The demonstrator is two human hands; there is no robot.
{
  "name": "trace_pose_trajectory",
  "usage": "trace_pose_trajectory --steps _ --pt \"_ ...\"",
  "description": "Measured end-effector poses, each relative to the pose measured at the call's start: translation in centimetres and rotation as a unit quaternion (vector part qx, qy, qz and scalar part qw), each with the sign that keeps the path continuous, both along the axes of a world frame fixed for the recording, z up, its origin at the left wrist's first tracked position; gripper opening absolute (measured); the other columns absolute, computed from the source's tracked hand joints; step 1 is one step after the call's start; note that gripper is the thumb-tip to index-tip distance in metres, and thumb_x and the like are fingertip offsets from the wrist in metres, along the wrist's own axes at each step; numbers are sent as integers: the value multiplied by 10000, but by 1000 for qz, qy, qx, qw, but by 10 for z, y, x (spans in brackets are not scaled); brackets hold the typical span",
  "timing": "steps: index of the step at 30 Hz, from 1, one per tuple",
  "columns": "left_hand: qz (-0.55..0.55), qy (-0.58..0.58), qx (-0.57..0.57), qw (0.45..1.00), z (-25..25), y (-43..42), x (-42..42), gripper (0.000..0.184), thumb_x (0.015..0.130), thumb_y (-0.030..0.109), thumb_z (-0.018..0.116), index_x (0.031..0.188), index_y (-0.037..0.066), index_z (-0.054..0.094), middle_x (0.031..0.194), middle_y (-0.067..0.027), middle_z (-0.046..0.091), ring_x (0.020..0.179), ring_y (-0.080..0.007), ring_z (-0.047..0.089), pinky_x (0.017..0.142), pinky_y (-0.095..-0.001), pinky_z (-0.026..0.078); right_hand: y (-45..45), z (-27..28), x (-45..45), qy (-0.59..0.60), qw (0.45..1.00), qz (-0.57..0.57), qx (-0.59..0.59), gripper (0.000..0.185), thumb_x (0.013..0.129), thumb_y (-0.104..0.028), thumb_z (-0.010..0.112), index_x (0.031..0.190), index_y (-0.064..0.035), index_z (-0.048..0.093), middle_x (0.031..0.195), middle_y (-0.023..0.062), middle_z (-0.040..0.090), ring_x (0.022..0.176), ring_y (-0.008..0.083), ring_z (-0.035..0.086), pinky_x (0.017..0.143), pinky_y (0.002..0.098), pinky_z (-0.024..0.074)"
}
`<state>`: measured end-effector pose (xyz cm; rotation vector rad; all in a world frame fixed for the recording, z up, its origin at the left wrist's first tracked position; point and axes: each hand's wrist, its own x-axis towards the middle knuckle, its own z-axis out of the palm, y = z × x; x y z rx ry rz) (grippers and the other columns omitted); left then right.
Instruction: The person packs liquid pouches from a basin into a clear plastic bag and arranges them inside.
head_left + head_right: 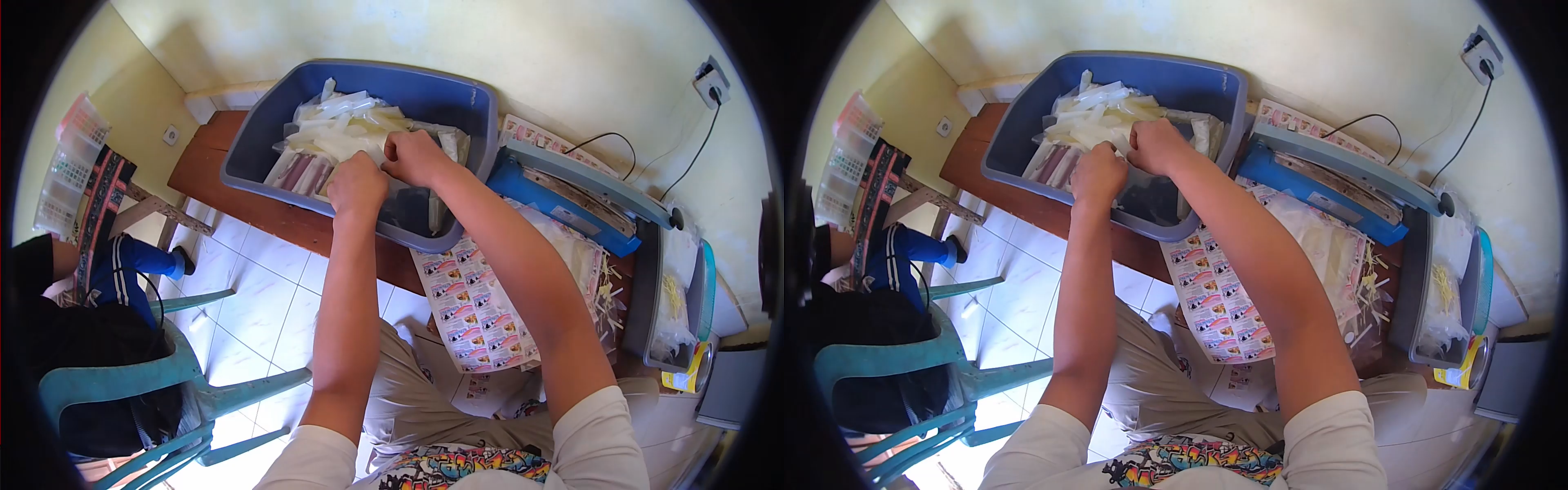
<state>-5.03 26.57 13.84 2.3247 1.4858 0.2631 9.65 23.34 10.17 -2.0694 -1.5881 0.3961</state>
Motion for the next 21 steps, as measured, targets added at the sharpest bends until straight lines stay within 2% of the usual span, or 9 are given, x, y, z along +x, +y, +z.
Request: trace_pose_trajectory --steps 2,3,5,7,8,10,13,15,21 --pt "6 -33 8 999 0 2 0 279 955 208 671 1157 36 756 1159 -219 782 1147 -417 734 985 -532 554 -7 -1 0 26 993 14 117 245 839 -173 813 999 -30 696 891 202 770 859 390 767 777 473 600" --pt "-14 -73 3 997 1 3 -1 317 960 187 662 1237 52 738 1182 -229 773 1135 -417 736 975 -529 556 -11 1 0 23 993 12 118 245 839 -173 813 999 -30 696 891 202 770 859 390 767 777 473 600" --pt "-39 -117 -1 992 -1 7 1 372 964 165 654 1317 68 720 1205 -240 765 1124 -418 738 965 -525 559 -19 6 3 78 971 7 226 355 852 -112 814 1160 -56 647 858 186 764 822 372 769 728 449 599" --pt "-104 -263 18 959 -9 8 3 339 972 84 670 1307 46 712 1132 -223 781 1032 -401 765 892 -488 581 -34 25 1 48 967 1 249 406 858 -85 810 1214 -73 617 855 181 764 799 366 767 709 436 596" --pt "-106 -264 15 959 -12 5 6 339 972 84 670 1307 46 712 1132 -223 781 1032 -401 765 892 -488 581 -42 37 -1 20 963 0 270 462 863 -58 805 1268 -90 586 852 175 765 775 361 766 689 423 593" --pt "-150 -341 74 925 -13 -8 13 328 966 6 679 1288 47 721 1086 -199 787 982 -374 775 859 -445 592 -60 51 4 15 963 9 269 458 865 -56 802 1269 -95 590 845 175 763 766 362 765 690 418 594" --pt "-216 -404 79 886 2 -41 17 322 933 -38 673 1240 39 729 1060 -209 757 939 -408 737 828 -485 577 -101 73 10 9 962 16 273 406 876 -45 789 1230 -85 593 849 166 765 761 337 776 687 399 596" --pt "-241 -417 84 872 12 -65 19 326 942 -34 687 1254 51 732 1076 -189 767 947 -370 747 837 -447 587 -130 83 11 31 962 -8 270 352 859 -38 772 1145 -41 567 834 199 741 805 395 773 695 455 597" --pt "-347 -435 109 824 23 -117 32 344 923 -54 719 1247 60 744 1111 -159 768 954 -315 753 836 -392 595 -223 97 15 -9 957 -62 282 302 831 -62 805 1003 -60 557 775 156 685 658 328 696 613 422 526"
